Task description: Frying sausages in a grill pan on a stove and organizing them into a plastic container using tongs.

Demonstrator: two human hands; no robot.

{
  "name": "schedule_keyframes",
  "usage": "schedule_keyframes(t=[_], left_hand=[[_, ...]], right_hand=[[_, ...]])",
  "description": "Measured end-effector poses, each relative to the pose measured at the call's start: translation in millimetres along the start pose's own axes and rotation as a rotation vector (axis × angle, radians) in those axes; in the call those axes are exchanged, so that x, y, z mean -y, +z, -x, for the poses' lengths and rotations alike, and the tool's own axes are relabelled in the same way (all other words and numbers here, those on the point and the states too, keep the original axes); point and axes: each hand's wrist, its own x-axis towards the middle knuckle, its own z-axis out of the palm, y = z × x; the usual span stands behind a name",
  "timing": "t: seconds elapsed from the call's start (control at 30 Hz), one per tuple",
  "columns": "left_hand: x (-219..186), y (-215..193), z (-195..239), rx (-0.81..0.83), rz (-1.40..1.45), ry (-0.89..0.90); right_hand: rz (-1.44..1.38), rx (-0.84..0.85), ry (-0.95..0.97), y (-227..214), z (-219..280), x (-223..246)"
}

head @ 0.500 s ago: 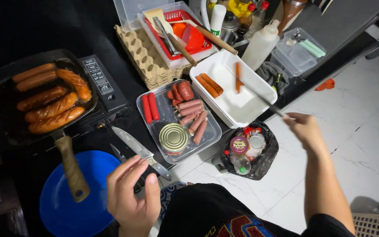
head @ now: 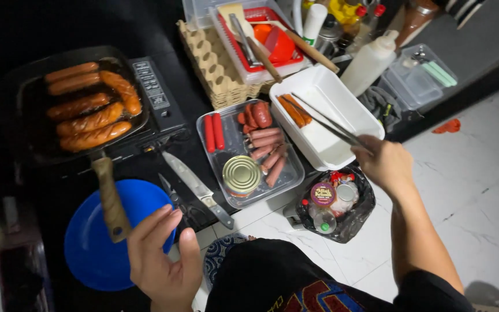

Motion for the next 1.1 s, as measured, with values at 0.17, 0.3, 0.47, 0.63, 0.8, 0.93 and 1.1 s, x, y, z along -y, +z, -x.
schedule_keyframes(t=[0.17, 0.3, 0.47, 0.63, 0.8, 0.93, 1.1], left_hand=[[-5.2, -0.9, 1.5, -0.027, -0.008, 0.001], [-7.9, -6.7, 4.3, -0.023, 0.015, -0.002], [-5.9, -20.6, 6.0, -0.037, 0.013, 0.001], [1.2, -29.2, 10.5, -0.013, 0.054, 0.0], [7.0, -33.8, 13.6, -0.039, 0.081, 0.014], [7.8, -36.4, 12.4, -0.029, 0.087, -0.002], [12.0, -43.1, 12.7, -0.043, 0.083, -0.004]], right_hand=[[-0.132, 0.277, -0.069, 31.7, 17.3, 76.0], [-0.028, 0.278, -0.128, 110.7, 4.2, 117.6], [0.039, 0.263, -0.105, 140.3, -4.1, 141.9], [0.11, 0.224, -0.112, 132.1, -4.2, 162.0], [0.389, 0.14, -0.164, 96.2, -2.4, 174.0], [0.354, 0.122, -0.155, 108.9, -28.5, 158.5], [0.101, 0.227, -0.052, 93.1, -28.7, 118.8]])
